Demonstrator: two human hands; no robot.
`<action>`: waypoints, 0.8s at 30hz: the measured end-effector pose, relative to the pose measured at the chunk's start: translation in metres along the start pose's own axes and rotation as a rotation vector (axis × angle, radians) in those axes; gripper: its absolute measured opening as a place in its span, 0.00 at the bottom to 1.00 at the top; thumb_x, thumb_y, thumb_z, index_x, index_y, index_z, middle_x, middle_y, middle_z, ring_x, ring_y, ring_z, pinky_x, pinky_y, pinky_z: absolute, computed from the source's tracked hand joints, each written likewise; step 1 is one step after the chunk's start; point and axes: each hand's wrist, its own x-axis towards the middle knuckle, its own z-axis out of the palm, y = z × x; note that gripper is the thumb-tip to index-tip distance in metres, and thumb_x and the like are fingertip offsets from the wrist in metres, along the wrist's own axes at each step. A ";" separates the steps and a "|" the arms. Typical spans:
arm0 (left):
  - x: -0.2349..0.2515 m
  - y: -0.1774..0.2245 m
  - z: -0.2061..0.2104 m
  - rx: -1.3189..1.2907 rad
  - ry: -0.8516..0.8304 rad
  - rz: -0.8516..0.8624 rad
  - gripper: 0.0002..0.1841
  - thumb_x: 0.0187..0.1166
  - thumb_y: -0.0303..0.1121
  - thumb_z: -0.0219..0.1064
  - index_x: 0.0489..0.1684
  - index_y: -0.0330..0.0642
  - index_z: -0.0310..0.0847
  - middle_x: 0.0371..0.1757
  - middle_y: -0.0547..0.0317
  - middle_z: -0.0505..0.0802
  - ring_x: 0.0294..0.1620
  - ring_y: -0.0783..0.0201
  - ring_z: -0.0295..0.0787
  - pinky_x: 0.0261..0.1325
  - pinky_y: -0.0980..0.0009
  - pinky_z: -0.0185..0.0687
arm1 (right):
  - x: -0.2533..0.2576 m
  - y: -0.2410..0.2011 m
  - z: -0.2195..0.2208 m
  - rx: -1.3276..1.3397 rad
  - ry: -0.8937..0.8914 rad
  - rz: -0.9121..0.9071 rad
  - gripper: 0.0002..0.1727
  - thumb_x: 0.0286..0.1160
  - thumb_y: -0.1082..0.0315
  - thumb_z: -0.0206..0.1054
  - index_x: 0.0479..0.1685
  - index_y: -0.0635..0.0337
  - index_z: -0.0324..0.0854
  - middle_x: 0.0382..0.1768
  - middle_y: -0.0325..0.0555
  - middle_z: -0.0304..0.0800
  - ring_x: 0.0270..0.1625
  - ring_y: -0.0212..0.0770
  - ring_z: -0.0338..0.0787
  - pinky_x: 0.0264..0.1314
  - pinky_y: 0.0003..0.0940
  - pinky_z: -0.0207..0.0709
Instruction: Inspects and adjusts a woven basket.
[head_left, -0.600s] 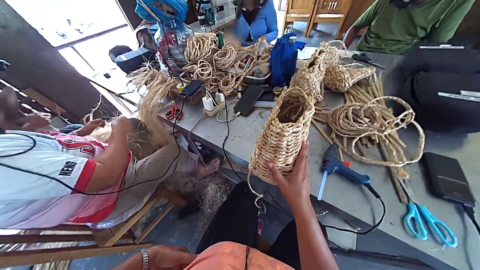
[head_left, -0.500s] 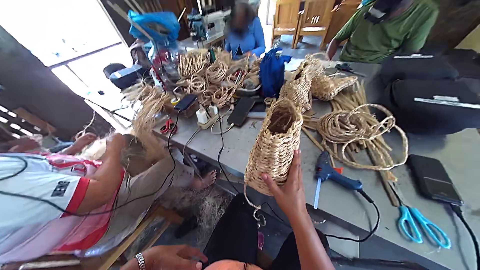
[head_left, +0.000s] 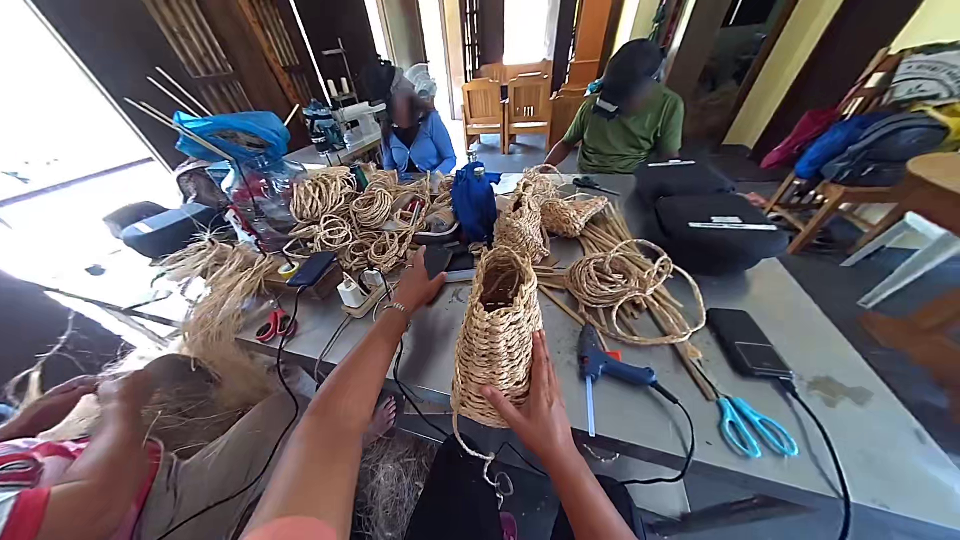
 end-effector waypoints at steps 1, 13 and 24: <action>0.012 -0.002 0.010 0.069 -0.005 -0.080 0.51 0.78 0.52 0.72 0.95 0.38 0.43 0.90 0.26 0.58 0.87 0.25 0.58 0.82 0.28 0.56 | 0.000 0.000 0.000 0.003 0.000 0.003 0.69 0.60 0.25 0.71 0.90 0.76 0.52 0.89 0.70 0.57 0.92 0.56 0.62 0.91 0.47 0.63; 0.039 -0.018 0.034 0.324 -0.007 -0.226 0.53 0.73 0.55 0.72 0.91 0.29 0.48 0.71 0.21 0.80 0.77 0.25 0.73 0.71 0.31 0.72 | 0.000 0.001 0.001 0.020 -0.027 0.032 0.70 0.58 0.25 0.73 0.89 0.76 0.54 0.89 0.70 0.57 0.91 0.56 0.63 0.90 0.45 0.65; 0.044 -0.009 0.028 0.398 -0.009 -0.252 0.51 0.75 0.65 0.64 0.90 0.33 0.51 0.71 0.26 0.82 0.77 0.29 0.75 0.72 0.27 0.66 | -0.002 0.002 0.002 -0.006 -0.026 0.040 0.69 0.59 0.25 0.73 0.90 0.74 0.53 0.89 0.68 0.57 0.90 0.56 0.65 0.90 0.46 0.65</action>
